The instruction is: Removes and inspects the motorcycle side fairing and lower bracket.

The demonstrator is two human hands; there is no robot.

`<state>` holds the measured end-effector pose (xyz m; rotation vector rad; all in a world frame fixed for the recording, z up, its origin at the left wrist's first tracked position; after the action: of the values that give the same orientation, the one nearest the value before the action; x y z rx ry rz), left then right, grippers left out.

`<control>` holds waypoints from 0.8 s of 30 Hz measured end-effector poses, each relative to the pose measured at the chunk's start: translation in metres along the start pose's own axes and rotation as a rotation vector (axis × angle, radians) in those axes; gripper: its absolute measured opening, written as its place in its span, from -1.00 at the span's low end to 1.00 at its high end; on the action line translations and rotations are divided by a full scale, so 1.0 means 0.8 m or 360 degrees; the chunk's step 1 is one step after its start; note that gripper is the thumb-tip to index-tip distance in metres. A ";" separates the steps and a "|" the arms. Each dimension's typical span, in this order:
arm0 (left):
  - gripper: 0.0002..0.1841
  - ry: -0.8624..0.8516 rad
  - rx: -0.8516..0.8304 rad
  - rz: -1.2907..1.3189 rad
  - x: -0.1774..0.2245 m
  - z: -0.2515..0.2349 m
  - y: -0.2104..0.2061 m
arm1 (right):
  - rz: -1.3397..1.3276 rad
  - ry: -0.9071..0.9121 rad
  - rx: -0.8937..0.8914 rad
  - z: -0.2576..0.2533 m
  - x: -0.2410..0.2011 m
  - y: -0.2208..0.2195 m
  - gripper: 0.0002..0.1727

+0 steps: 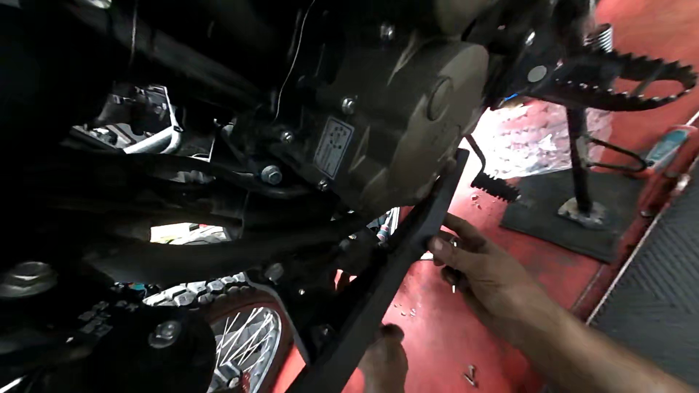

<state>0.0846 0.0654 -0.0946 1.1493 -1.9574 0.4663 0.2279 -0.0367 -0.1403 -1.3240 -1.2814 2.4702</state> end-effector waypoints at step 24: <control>-0.59 -0.0173 0.0014 0.0115 0.025 -0.024 -0.002 | 0.0079 -0.0030 -0.0099 -0.001 -0.016 -0.007 -0.54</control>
<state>0.0896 0.0660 -0.0675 1.1335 -2.0984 0.4593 0.2349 -0.0378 -0.1283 -1.3662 -1.3562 2.5009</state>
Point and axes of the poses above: each hand's wrist, its own z-axis away from the middle knuckle, its own y-axis out of the back of the hand, x = y × z, the point moved 5 cm from there along -z, towards the middle knuckle
